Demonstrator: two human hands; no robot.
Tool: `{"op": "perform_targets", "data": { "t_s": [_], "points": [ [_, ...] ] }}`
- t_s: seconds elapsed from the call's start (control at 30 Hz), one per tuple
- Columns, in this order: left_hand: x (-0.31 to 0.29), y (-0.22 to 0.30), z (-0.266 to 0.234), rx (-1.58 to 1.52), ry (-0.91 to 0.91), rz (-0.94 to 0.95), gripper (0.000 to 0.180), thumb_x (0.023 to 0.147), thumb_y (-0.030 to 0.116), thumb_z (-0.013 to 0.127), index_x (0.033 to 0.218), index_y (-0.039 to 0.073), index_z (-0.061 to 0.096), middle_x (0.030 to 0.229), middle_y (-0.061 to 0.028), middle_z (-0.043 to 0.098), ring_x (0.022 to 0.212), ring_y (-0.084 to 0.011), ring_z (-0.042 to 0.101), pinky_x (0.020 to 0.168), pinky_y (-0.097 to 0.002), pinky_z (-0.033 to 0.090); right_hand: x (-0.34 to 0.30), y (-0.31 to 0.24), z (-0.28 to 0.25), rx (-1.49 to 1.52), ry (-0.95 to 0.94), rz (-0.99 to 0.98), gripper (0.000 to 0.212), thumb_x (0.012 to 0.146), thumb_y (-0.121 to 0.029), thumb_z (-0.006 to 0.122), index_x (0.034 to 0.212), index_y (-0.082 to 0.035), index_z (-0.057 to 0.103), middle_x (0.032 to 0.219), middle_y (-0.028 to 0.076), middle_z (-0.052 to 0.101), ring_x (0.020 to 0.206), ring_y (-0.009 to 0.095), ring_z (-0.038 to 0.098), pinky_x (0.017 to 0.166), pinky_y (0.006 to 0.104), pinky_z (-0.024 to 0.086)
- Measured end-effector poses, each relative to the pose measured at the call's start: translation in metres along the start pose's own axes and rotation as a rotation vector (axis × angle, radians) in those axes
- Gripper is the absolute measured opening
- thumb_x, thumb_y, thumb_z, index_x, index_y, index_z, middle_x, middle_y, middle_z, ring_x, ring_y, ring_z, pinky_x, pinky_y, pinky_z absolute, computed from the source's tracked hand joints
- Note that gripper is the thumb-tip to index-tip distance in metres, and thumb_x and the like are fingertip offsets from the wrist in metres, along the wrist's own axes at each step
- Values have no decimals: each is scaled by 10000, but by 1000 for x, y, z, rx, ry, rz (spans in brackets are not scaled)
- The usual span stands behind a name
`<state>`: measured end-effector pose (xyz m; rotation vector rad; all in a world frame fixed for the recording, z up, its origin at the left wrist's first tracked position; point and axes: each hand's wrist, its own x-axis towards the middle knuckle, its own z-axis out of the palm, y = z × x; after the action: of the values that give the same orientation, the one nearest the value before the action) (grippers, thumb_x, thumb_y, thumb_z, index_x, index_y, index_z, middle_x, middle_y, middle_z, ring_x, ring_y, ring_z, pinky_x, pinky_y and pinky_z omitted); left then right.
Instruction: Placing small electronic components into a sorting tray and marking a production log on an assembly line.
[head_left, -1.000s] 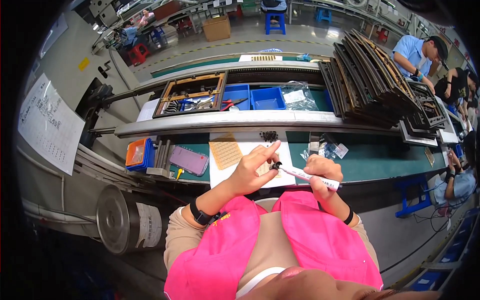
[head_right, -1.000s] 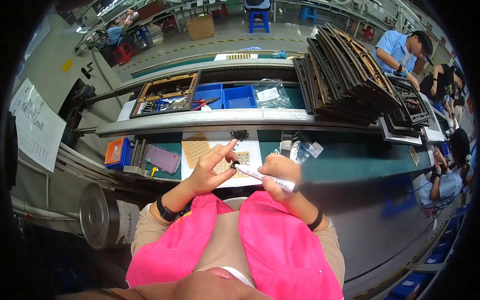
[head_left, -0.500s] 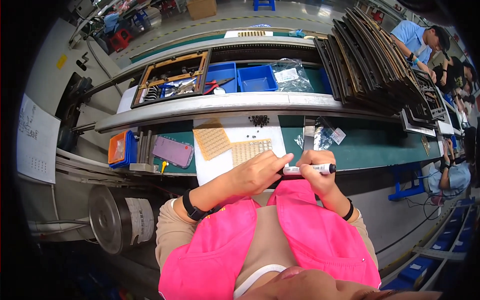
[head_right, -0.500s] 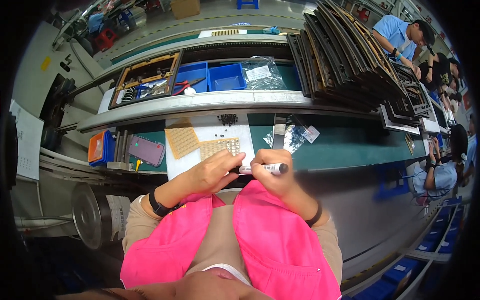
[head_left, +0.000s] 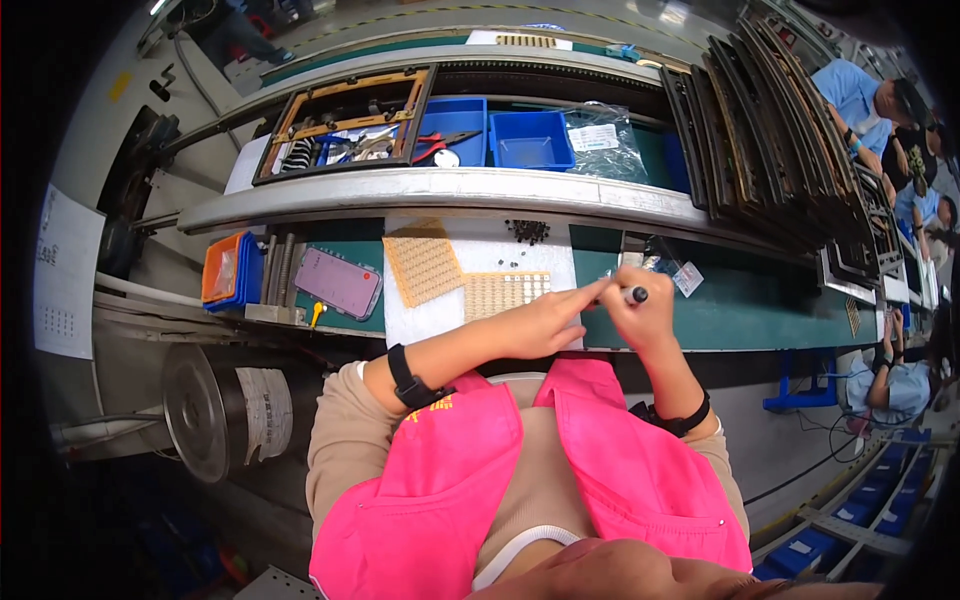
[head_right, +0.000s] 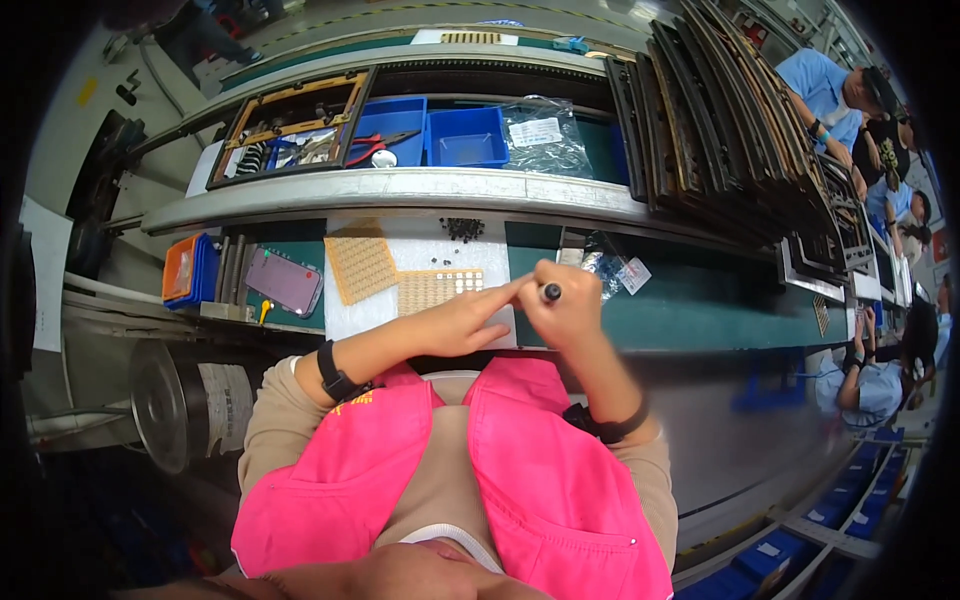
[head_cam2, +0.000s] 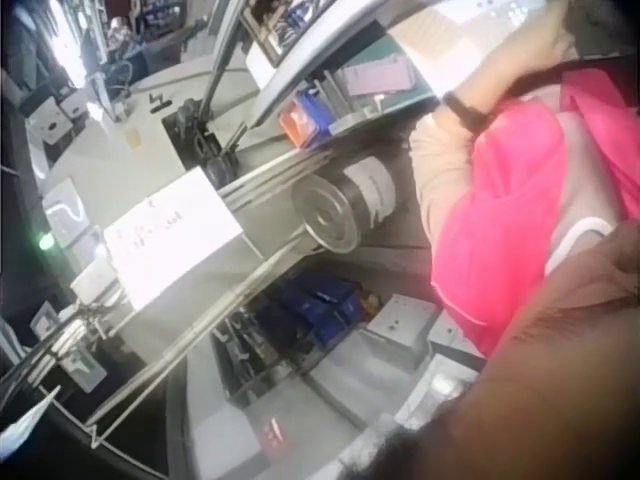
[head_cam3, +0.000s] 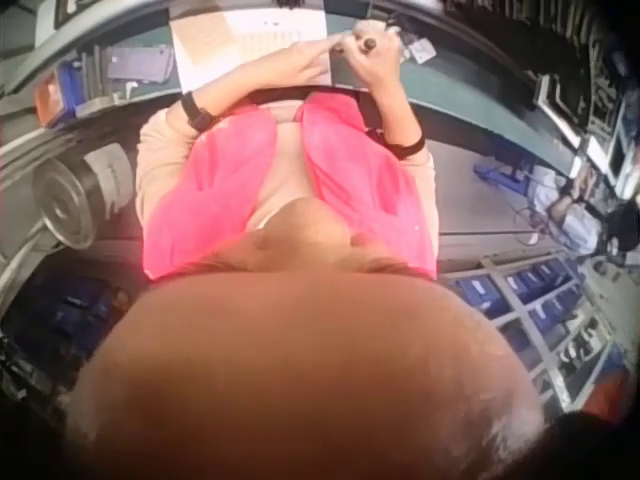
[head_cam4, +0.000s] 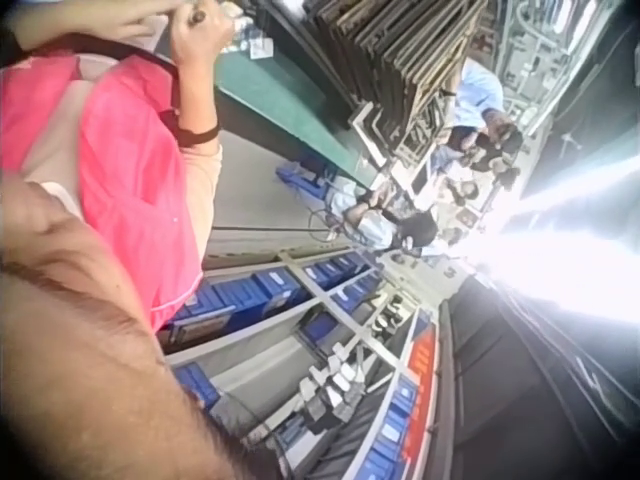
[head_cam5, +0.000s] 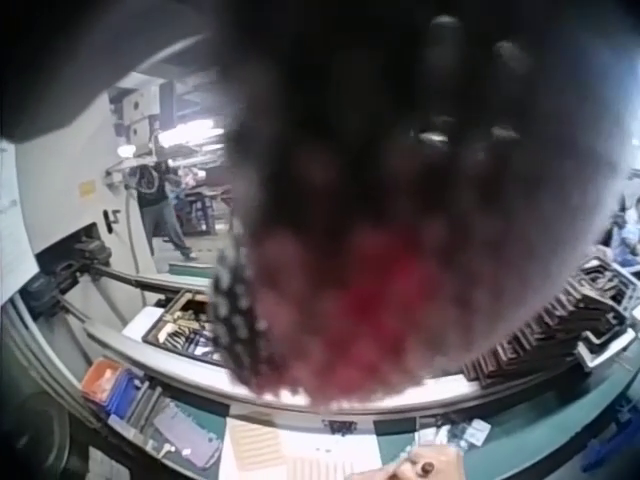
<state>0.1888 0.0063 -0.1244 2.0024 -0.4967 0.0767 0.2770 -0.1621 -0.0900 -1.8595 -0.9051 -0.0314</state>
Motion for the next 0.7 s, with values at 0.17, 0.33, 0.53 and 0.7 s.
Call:
{"op": "perform_targets", "data": {
  "t_s": [0.17, 0.33, 0.53, 0.7],
  "points": [
    [-8, -14, -33, 79, 62, -37, 545, 845, 90, 641, 1350, 6, 453, 1219, -217, 578, 1097, -379, 585, 916, -399, 485, 7, 56, 6, -304, 123, -36, 214, 739, -71, 579, 570, -26, 456, 505, 125, 479, 438, 290, 496, 452, 379, 392],
    [-65, -24, -55, 370, 121, -103, 498, 795, 154, 709, 1230, -5, 528, 1281, -199, 546, 1167, -364, 539, 961, -406, 449, 1, 69, 7, -276, 78, 15, 157, 738, -70, 591, 618, -26, 500, 538, 121, 498, 469, 285, 507, 480, 388, 406],
    [-89, -27, -45, 677, 170, -159, 453, 735, 256, 763, 1069, 18, 572, 1284, -167, 523, 1232, -346, 470, 1020, -440, 375, 5, 50, -7, -540, 16, -266, 57, 748, -49, 631, 800, -27, 629, 732, 124, 599, 647, 296, 591, 602, 395, 470],
    [-75, -32, -49, 617, 254, -157, 383, 757, 224, 736, 1040, 18, 582, 1170, -171, 560, 1109, -355, 534, 948, -435, 427, 8, 63, 12, -673, -91, -353, 194, 760, -1, 648, 953, -12, 649, 906, 141, 628, 739, 318, 618, 716, 403, 502]
  ]
}}
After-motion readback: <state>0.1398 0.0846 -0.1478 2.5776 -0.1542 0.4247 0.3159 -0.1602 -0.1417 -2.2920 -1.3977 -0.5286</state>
